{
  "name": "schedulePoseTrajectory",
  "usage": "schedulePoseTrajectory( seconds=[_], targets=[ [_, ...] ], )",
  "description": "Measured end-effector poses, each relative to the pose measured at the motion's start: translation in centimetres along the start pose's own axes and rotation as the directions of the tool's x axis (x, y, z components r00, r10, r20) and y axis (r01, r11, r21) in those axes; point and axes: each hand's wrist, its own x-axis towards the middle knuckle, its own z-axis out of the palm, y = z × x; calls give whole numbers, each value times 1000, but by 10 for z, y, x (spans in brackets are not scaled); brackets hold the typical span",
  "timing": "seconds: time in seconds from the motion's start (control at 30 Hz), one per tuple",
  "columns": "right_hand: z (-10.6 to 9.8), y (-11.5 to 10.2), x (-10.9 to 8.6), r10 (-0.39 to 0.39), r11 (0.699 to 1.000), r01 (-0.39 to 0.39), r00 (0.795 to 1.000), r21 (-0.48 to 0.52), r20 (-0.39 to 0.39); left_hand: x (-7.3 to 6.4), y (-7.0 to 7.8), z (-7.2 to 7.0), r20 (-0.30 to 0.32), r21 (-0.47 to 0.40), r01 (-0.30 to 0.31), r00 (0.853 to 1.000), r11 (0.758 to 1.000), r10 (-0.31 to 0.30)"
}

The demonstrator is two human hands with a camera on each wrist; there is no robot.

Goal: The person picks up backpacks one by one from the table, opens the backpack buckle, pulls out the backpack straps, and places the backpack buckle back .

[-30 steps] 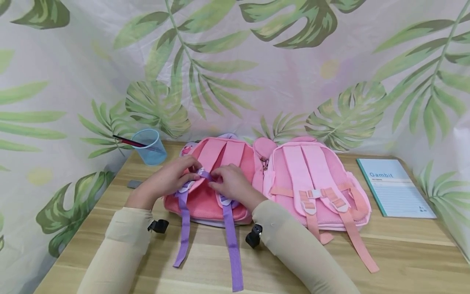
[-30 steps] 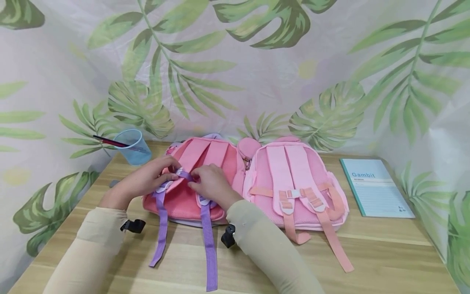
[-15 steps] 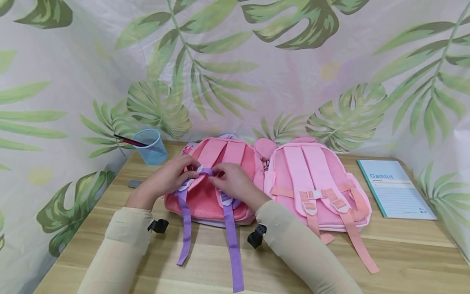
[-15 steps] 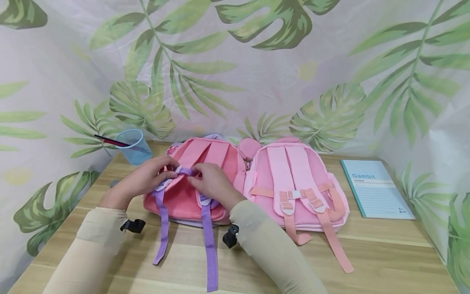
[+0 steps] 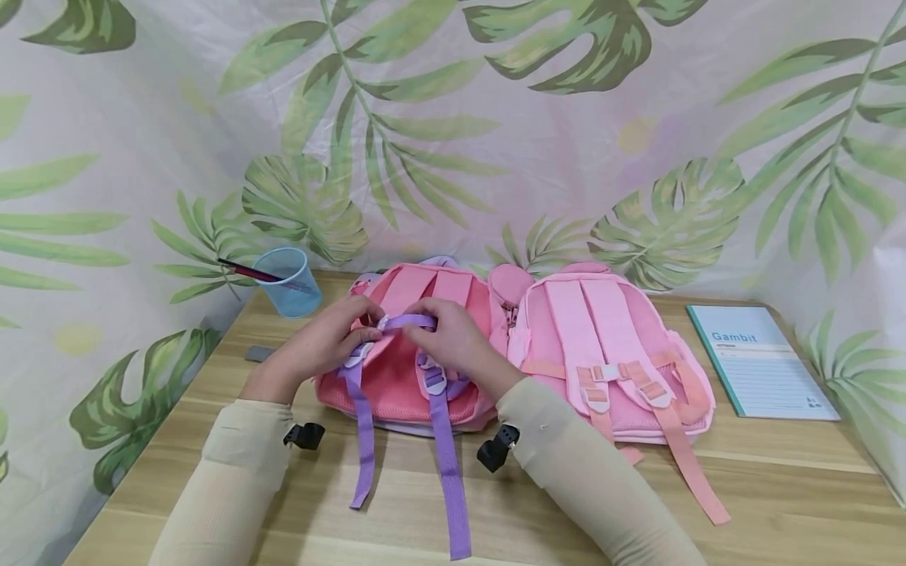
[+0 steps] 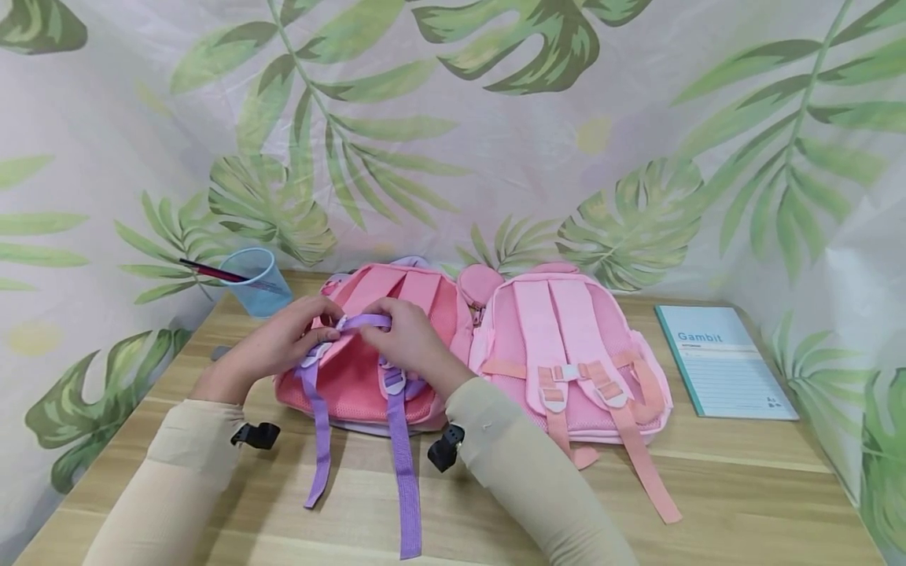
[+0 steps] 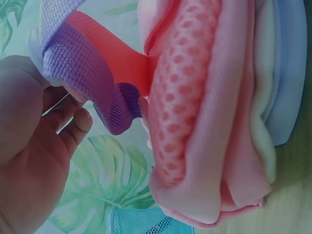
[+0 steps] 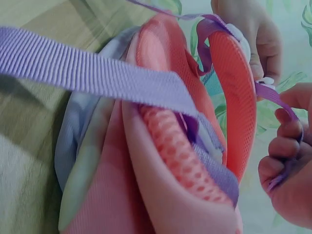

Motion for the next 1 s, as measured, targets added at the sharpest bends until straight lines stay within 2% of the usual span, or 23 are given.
schedulePoseTrajectory(
  seconds=[0.1, 0.37, 0.57, 0.77, 0.87, 0.93, 1.0],
  targets=[
    [1, 2, 0, 15, 1000, -15, 1000, -11, 5, 0, 0, 1, -8, -5, 13, 1000, 1000, -13],
    [9, 9, 2, -78, 984, 76, 997, -160, -8, -3, 0, 4, -36, -49, 20, 999, 999, -22],
    [12, 11, 4, -67, 990, 64, 997, -123, -25, -3, -2, 4, -53, -55, 28, 998, 998, -31],
    [14, 10, 5, -77, 991, 73, 996, -110, -34, -3, -1, 5, -57, -60, 10, 998, 998, -13],
    [14, 9, 5, -49, 998, 47, 998, -45, -39, -3, -2, 5, -65, -61, -3, 998, 998, -1],
    [14, 8, 6, -8, 998, 11, 999, 57, -45, -3, -1, 5, -70, -62, -11, 998, 998, 7],
    [15, 6, 7, 45, 983, -36, 998, 178, -46, -3, -1, 6, -73, -65, -20, 997, 998, 15]
  ],
)
